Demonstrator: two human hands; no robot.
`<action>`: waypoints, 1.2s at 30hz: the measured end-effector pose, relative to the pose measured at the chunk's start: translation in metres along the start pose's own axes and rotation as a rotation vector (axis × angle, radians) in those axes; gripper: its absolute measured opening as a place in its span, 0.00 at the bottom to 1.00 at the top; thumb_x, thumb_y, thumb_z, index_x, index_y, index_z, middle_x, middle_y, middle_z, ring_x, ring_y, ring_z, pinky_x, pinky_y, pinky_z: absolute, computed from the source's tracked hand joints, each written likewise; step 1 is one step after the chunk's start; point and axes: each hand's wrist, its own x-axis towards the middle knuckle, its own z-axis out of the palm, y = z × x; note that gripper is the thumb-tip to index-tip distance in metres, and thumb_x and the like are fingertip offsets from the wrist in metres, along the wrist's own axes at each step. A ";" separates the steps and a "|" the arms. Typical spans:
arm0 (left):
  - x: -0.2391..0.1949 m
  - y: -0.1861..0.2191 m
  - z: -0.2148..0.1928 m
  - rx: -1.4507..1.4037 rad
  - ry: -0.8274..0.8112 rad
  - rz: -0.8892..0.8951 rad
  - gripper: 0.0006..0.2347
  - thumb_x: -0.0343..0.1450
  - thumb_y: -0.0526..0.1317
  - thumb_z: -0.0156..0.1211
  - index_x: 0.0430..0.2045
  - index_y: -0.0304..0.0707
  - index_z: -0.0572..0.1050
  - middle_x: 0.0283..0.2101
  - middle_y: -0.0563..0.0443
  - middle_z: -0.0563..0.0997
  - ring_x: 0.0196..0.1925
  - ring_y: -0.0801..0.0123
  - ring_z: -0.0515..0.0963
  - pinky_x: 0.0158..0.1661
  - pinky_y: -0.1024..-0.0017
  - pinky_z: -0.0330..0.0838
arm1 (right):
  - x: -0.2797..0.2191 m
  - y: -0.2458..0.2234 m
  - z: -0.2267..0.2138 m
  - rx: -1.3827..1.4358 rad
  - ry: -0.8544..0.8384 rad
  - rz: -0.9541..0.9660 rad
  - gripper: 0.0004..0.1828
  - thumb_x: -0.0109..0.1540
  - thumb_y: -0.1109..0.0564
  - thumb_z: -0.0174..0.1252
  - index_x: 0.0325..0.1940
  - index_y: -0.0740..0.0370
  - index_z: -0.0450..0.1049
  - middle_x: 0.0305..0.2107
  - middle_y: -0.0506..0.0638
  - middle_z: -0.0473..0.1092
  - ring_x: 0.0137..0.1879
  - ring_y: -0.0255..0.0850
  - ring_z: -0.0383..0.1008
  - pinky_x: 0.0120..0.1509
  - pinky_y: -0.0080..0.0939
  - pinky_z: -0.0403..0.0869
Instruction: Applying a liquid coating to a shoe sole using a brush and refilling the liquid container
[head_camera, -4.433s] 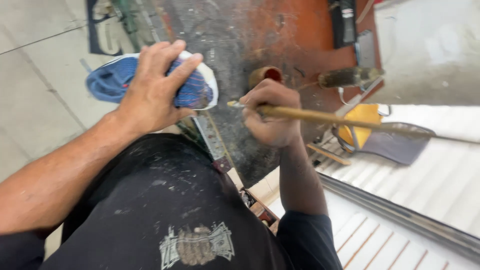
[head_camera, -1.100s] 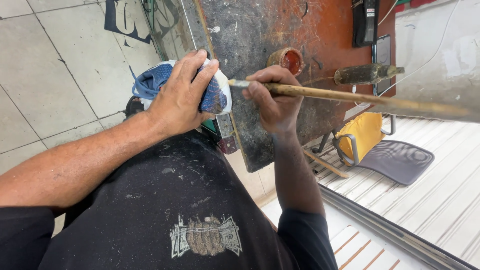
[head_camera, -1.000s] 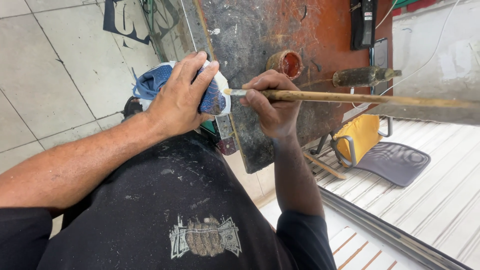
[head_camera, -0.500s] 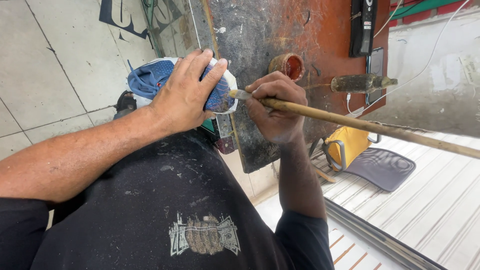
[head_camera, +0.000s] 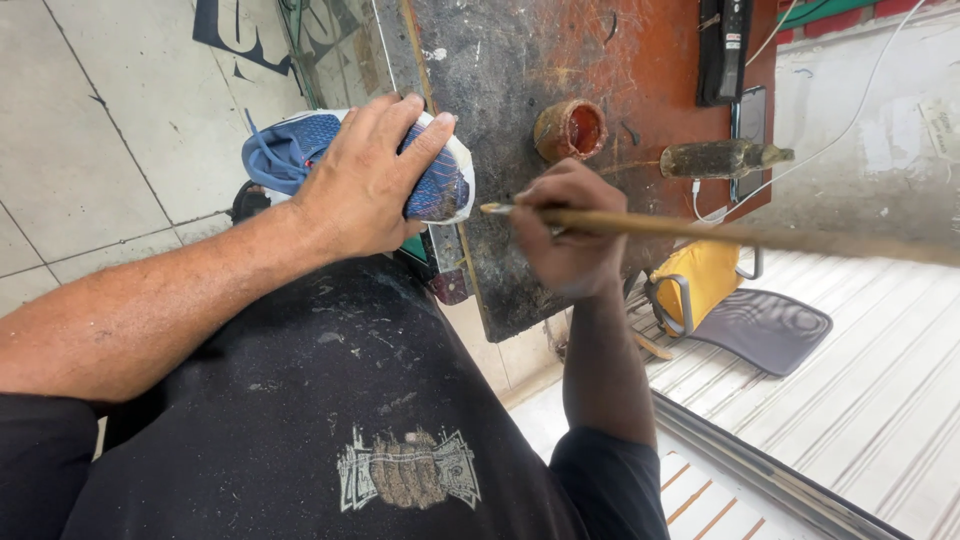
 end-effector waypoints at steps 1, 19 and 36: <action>0.001 -0.001 -0.005 -0.011 -0.003 0.005 0.48 0.54 0.50 0.80 0.69 0.33 0.60 0.62 0.28 0.65 0.62 0.37 0.68 0.59 0.43 0.68 | -0.003 0.001 -0.002 0.080 0.096 0.082 0.09 0.58 0.73 0.59 0.35 0.63 0.71 0.24 0.51 0.66 0.28 0.37 0.63 0.30 0.34 0.65; -0.012 0.013 -0.059 0.388 0.153 -0.113 0.44 0.48 0.57 0.71 0.62 0.43 0.69 0.47 0.40 0.66 0.48 0.53 0.68 0.45 0.55 0.70 | 0.007 -0.022 0.062 -0.254 0.324 -0.219 0.08 0.61 0.61 0.65 0.37 0.58 0.71 0.28 0.55 0.74 0.32 0.41 0.78 0.31 0.34 0.78; -0.014 0.018 -0.072 0.588 0.306 -0.027 0.28 0.63 0.50 0.67 0.59 0.50 0.74 0.48 0.41 0.68 0.47 0.55 0.68 0.43 0.59 0.62 | 0.008 -0.033 0.072 -0.321 0.317 -0.084 0.08 0.60 0.65 0.66 0.34 0.59 0.71 0.31 0.58 0.75 0.32 0.42 0.77 0.35 0.38 0.78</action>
